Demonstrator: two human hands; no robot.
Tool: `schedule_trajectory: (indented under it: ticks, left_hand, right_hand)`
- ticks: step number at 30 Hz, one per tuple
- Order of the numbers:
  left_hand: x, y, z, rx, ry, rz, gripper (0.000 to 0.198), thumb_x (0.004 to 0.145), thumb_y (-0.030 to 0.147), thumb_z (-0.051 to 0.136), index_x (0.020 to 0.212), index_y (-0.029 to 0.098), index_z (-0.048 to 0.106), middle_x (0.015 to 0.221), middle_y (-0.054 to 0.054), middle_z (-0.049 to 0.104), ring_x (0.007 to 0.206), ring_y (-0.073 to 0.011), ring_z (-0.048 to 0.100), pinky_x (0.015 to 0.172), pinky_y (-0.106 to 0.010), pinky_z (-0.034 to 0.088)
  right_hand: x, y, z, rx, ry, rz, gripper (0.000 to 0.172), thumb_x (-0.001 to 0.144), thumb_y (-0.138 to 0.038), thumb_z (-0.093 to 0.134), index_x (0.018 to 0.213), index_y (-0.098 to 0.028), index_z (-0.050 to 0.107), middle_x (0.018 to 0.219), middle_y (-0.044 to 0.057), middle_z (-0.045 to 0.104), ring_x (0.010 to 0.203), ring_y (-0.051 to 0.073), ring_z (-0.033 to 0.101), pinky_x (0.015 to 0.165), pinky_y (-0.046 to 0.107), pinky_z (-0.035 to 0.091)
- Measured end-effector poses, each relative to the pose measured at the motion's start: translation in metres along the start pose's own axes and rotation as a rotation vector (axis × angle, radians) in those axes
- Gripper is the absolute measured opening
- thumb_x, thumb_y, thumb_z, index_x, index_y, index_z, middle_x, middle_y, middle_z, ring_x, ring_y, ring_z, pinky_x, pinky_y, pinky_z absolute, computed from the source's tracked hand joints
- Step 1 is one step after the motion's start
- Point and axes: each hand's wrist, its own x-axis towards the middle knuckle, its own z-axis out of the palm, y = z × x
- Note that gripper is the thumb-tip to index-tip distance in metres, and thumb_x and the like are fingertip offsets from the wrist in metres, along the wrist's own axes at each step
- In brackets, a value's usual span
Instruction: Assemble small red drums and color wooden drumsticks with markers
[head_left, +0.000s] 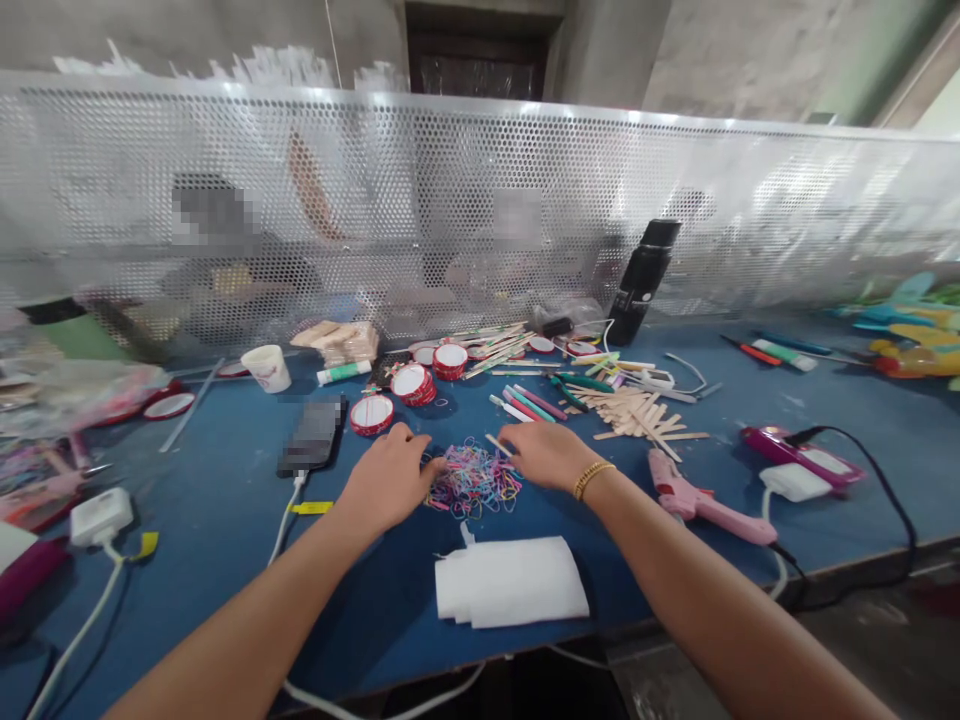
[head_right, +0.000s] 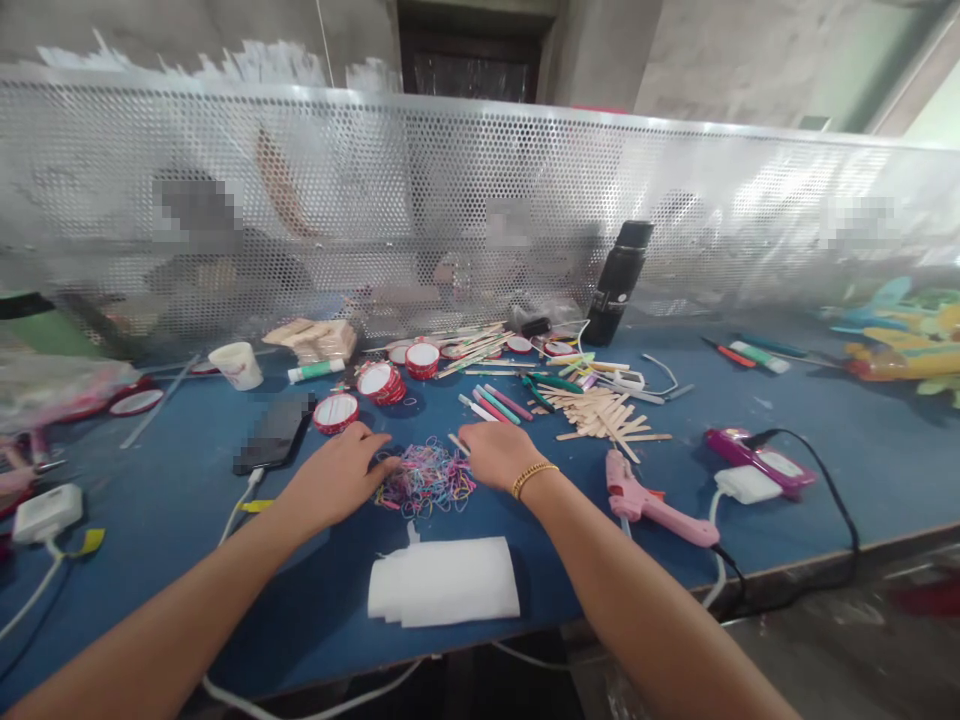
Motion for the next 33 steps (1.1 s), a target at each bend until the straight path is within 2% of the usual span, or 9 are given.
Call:
schedule_trajectory:
  ticks: [4, 7, 11, 14, 16, 21, 27, 30, 33]
  left_hand:
    - [0.002, 0.003, 0.0, 0.01, -0.019, 0.027, 0.034, 0.097, 0.024, 0.043, 0.107, 0.012, 0.072, 0.109, -0.017, 0.071, 0.107, -0.0293, 0.065, 0.098, -0.043, 0.046]
    - [0.002, 0.006, -0.003, -0.083, -0.012, 0.022, 0.036, 0.097, 0.022, 0.039, 0.108, 0.015, 0.073, 0.106, -0.014, 0.075, 0.105, -0.0269, 0.068, 0.094, -0.039, 0.049]
    - [0.001, 0.006, -0.007, -0.182, 0.107, 0.004, 0.038, 0.098, 0.024, 0.04, 0.123, 0.016, 0.067, 0.12, -0.011, 0.073, 0.113, -0.0255, 0.066, 0.098, -0.039, 0.049]
    - [0.002, -0.002, -0.009, -0.171, 0.187, -0.033, 0.038, 0.098, 0.022, 0.039, 0.122, 0.014, 0.066, 0.123, -0.011, 0.071, 0.113, -0.0252, 0.065, 0.098, -0.039, 0.049]
    - [0.004, -0.009, -0.009, -0.14, 0.183, -0.062, 0.038, 0.098, 0.021, 0.038, 0.12, 0.015, 0.067, 0.119, -0.012, 0.072, 0.11, -0.0252, 0.066, 0.095, -0.039, 0.05]
    - [0.007, -0.021, -0.002, -0.031, 0.1, -0.029, 0.042, 0.093, 0.011, 0.038, 0.125, 0.012, 0.066, 0.115, -0.016, 0.071, 0.107, -0.0268, 0.067, 0.096, -0.04, 0.049]
    - [0.009, -0.023, 0.016, -0.037, 0.078, 0.012, 0.053, 0.089, 0.005, 0.038, 0.14, 0.005, 0.052, 0.138, -0.021, 0.058, 0.126, -0.0279, 0.056, 0.106, -0.039, 0.043]
    - [0.011, -0.025, 0.018, -0.035, 0.051, -0.018, 0.056, 0.088, 0.005, 0.038, 0.143, 0.003, 0.047, 0.135, -0.023, 0.06, 0.123, -0.0288, 0.059, 0.105, -0.041, 0.043]
    - [0.013, -0.026, 0.013, -0.083, 0.079, -0.068, 0.057, 0.088, 0.005, 0.038, 0.145, 0.005, 0.044, 0.128, -0.021, 0.066, 0.118, -0.0271, 0.063, 0.101, -0.039, 0.046]
  right_hand:
    - [0.018, -0.004, -0.007, 0.004, 0.097, -0.046, 0.032, 0.093, -0.02, 0.05, 0.12, -0.023, 0.066, 0.109, 0.006, 0.075, 0.101, 0.02, 0.067, 0.083, 0.028, 0.045]
    - [0.049, -0.01, -0.007, -0.027, 0.132, -0.056, 0.029, 0.093, -0.022, 0.05, 0.114, -0.024, 0.07, 0.112, 0.006, 0.074, 0.104, 0.022, 0.067, 0.085, 0.029, 0.045]
    - [0.092, -0.021, 0.002, -0.091, 0.163, -0.066, 0.028, 0.094, -0.021, 0.048, 0.109, -0.019, 0.073, 0.113, 0.014, 0.073, 0.107, 0.026, 0.066, 0.088, 0.034, 0.045]
    - [0.108, -0.026, 0.01, -0.129, 0.173, -0.09, 0.03, 0.095, -0.015, 0.045, 0.104, -0.013, 0.074, 0.107, 0.019, 0.073, 0.105, 0.027, 0.067, 0.088, 0.036, 0.044]
    - [0.109, -0.025, 0.013, -0.135, 0.163, -0.139, 0.029, 0.094, -0.014, 0.046, 0.102, -0.015, 0.074, 0.104, 0.018, 0.074, 0.104, 0.026, 0.067, 0.089, 0.035, 0.043]
    - [0.096, -0.01, 0.016, -0.077, 0.112, -0.297, 0.022, 0.093, -0.025, 0.058, 0.109, -0.029, 0.073, 0.112, 0.003, 0.074, 0.105, 0.017, 0.065, 0.087, 0.025, 0.043]
    - [0.089, -0.01, 0.021, -0.049, 0.125, -0.277, 0.025, 0.094, -0.022, 0.055, 0.11, -0.025, 0.074, 0.11, 0.006, 0.072, 0.103, 0.018, 0.065, 0.086, 0.025, 0.043]
    - [0.092, -0.015, 0.018, -0.033, 0.139, -0.294, 0.025, 0.094, -0.023, 0.056, 0.111, -0.028, 0.074, 0.11, 0.004, 0.072, 0.105, 0.017, 0.063, 0.088, 0.023, 0.042]
    - [0.098, -0.021, 0.017, -0.036, 0.176, -0.232, 0.028, 0.096, -0.023, 0.051, 0.114, -0.022, 0.073, 0.11, 0.009, 0.071, 0.104, 0.02, 0.063, 0.088, 0.027, 0.043]
